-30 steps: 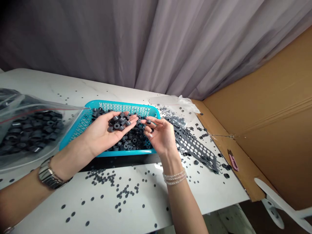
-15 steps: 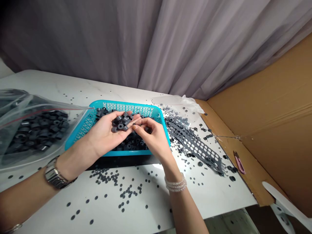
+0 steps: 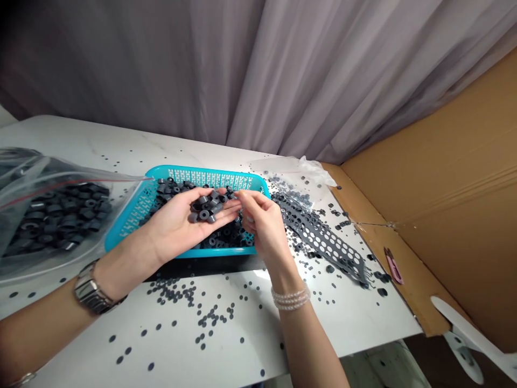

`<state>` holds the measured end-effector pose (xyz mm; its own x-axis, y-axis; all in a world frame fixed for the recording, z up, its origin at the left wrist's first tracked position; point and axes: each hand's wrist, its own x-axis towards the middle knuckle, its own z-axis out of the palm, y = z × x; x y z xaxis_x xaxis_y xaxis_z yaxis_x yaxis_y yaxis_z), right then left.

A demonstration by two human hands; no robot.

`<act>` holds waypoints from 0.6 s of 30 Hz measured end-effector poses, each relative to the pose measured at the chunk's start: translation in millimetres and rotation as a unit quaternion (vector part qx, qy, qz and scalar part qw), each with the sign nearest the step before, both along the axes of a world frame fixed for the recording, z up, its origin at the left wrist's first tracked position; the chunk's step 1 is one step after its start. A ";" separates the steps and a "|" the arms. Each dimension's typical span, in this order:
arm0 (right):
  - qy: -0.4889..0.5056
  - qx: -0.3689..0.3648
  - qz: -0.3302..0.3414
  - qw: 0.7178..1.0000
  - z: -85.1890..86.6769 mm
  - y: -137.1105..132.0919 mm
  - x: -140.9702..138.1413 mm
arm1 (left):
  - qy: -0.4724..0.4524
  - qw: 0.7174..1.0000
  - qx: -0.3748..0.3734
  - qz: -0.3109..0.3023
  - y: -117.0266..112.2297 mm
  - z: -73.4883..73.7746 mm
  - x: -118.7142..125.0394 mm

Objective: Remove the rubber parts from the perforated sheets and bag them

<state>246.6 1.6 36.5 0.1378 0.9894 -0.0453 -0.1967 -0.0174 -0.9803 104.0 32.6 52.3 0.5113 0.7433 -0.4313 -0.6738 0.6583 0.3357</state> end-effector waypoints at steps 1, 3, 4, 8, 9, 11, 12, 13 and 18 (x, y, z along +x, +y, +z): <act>-0.033 0.001 0.001 0.999 -0.2 -1.0 -1.9 | 0.004 1.000 0.001 0.001 0.0 -0.8 0.3; -0.081 -0.010 0.013 0.997 -0.1 -2.7 -4.1 | 0.013 1.000 0.006 0.004 0.3 -2.2 0.7; -0.091 -0.017 0.022 0.996 -0.2 -3.3 -4.3 | 0.014 1.000 0.010 0.002 0.5 -2.8 0.8; -0.039 -0.027 0.040 0.998 -1.7 -2.4 0.6 | 0.000 1.000 0.014 0.002 2.3 -2.9 0.2; -0.012 -0.031 0.046 0.998 -1.8 -1.6 2.6 | -0.003 1.000 0.010 0.010 2.7 -2.3 -0.1; 0.044 -0.043 0.061 0.996 -0.7 0.1 6.3 | -0.009 1.000 -0.001 0.028 3.4 -0.5 -0.9; 0.069 -0.050 0.068 0.994 0.4 0.8 8.0 | -0.010 0.999 -0.006 0.034 3.6 0.6 -1.4; 0.092 -0.056 0.074 0.991 1.5 1.5 9.5 | -0.010 0.999 -0.011 0.039 3.7 1.7 -1.8; 0.166 -0.074 0.056 0.982 3.9 2.3 15.8 | 0.000 0.999 -0.020 0.047 2.6 5.3 -2.5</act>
